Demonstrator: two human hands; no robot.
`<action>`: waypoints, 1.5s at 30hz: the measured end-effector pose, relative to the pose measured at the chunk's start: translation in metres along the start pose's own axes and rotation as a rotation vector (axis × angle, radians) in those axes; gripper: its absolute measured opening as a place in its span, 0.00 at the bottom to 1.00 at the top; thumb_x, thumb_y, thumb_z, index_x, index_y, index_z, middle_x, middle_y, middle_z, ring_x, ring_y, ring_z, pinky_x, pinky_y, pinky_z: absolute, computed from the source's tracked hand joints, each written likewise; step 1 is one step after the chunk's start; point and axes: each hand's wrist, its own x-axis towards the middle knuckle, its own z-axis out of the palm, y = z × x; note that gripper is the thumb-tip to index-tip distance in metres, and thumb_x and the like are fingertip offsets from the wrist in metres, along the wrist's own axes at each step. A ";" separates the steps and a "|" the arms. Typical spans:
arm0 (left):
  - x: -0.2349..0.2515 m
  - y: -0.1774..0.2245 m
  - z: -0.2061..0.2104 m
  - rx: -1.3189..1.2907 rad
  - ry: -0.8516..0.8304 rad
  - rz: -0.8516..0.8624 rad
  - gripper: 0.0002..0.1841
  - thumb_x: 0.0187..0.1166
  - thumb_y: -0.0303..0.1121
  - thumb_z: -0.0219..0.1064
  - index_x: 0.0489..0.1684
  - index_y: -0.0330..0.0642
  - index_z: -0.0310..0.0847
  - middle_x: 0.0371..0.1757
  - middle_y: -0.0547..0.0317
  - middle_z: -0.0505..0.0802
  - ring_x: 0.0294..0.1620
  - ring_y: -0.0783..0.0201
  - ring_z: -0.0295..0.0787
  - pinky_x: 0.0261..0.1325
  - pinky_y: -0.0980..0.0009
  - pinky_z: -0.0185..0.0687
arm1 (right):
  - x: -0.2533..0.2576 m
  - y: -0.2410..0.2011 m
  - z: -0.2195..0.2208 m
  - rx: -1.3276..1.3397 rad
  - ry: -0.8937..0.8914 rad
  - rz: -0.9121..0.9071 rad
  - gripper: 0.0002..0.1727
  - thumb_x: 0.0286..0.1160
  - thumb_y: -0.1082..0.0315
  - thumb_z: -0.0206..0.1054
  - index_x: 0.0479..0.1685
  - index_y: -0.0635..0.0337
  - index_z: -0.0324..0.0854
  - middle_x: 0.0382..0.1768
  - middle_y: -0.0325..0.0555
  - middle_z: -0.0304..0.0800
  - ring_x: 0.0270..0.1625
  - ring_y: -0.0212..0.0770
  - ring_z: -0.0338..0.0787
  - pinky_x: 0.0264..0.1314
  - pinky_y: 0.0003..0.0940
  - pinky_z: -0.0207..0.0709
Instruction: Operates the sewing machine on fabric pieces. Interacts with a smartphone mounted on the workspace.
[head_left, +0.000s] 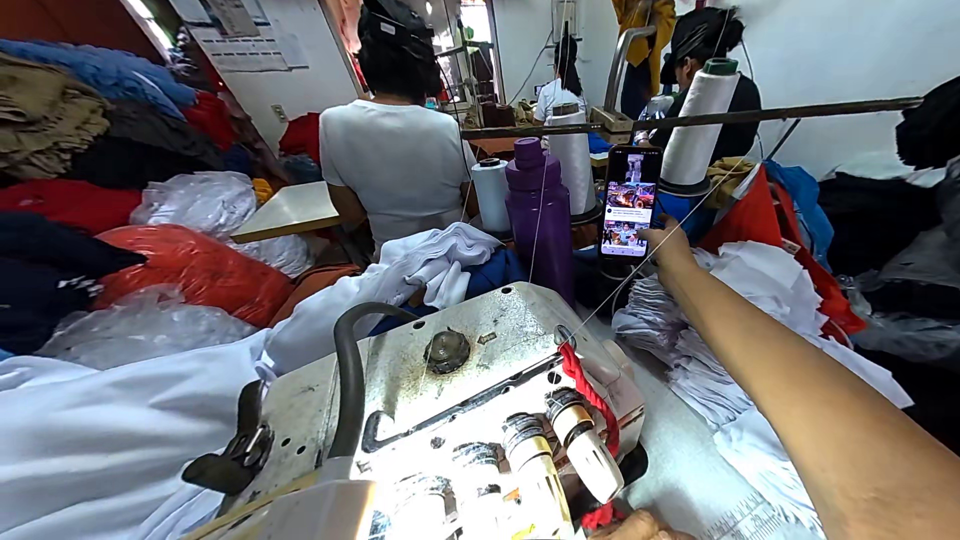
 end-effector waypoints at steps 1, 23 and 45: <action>0.000 0.000 0.000 0.001 0.002 0.001 0.11 0.75 0.18 0.61 0.42 0.27 0.92 0.37 0.38 0.94 0.39 0.48 0.94 0.47 0.58 0.88 | 0.000 0.000 0.000 0.009 -0.003 0.006 0.39 0.78 0.71 0.67 0.90 0.63 0.56 0.77 0.70 0.74 0.77 0.64 0.75 0.73 0.62 0.68; 0.001 0.002 -0.001 0.016 -0.016 -0.015 0.11 0.75 0.18 0.61 0.42 0.28 0.92 0.38 0.39 0.95 0.40 0.48 0.95 0.47 0.58 0.89 | -0.002 0.002 0.000 -0.019 -0.001 -0.042 0.39 0.77 0.72 0.68 0.89 0.65 0.56 0.74 0.70 0.76 0.75 0.63 0.78 0.73 0.61 0.70; 0.001 0.002 -0.002 0.023 -0.028 -0.027 0.11 0.75 0.18 0.61 0.41 0.28 0.92 0.38 0.39 0.95 0.40 0.48 0.95 0.47 0.58 0.89 | -0.001 0.001 0.002 -0.186 -0.058 -0.039 0.42 0.72 0.74 0.73 0.88 0.68 0.58 0.73 0.74 0.77 0.76 0.67 0.77 0.77 0.64 0.67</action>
